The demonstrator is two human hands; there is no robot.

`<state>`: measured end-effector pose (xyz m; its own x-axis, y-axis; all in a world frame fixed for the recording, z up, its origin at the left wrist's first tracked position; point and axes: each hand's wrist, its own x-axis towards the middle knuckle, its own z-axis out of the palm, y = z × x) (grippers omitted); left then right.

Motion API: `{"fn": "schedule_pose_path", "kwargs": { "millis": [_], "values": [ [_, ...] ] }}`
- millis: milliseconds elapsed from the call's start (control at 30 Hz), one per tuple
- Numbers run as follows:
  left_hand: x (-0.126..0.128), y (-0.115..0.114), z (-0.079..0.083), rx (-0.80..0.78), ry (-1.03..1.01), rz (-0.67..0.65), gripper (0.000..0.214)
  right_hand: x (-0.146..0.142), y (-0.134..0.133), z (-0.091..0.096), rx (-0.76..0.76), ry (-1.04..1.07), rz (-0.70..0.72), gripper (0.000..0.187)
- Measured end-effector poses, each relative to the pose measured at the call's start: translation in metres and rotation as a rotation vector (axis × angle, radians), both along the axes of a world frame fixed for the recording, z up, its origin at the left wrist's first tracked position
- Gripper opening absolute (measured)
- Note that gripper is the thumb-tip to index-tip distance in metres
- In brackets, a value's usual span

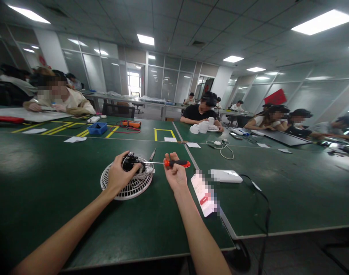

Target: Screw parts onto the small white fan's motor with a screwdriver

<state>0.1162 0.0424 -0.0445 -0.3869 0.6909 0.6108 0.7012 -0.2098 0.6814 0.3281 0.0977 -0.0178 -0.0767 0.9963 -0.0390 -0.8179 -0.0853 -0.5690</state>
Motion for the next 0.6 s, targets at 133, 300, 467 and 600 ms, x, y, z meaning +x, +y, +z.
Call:
{"fn": "schedule_pose_path", "kwargs": {
  "millis": [133, 300, 467, 600],
  "values": [
    [0.0013, 0.0001, 0.0002, -0.01, -0.027, 0.006, 0.064, -0.0034, -0.0065, 0.0038, -0.053, 0.018, 0.011, 0.035],
    [0.0023, -0.0004, 0.001, -0.014, -0.043, 0.013, 0.063, -0.0035, -0.0059, 0.0027, -0.133, -0.008, -0.013, 0.014],
    [0.0015, -0.0005, 0.0004, -0.012, -0.042, 0.006, 0.064, -0.0075, -0.0014, 0.0014, -0.167, -0.064, -0.086, 0.018],
    [0.0007, 0.0001, -0.0005, -0.007, -0.028, 0.011, 0.065, -0.0097, 0.0004, -0.0004, -0.156, -0.018, -0.131, 0.026]
  ]
}}
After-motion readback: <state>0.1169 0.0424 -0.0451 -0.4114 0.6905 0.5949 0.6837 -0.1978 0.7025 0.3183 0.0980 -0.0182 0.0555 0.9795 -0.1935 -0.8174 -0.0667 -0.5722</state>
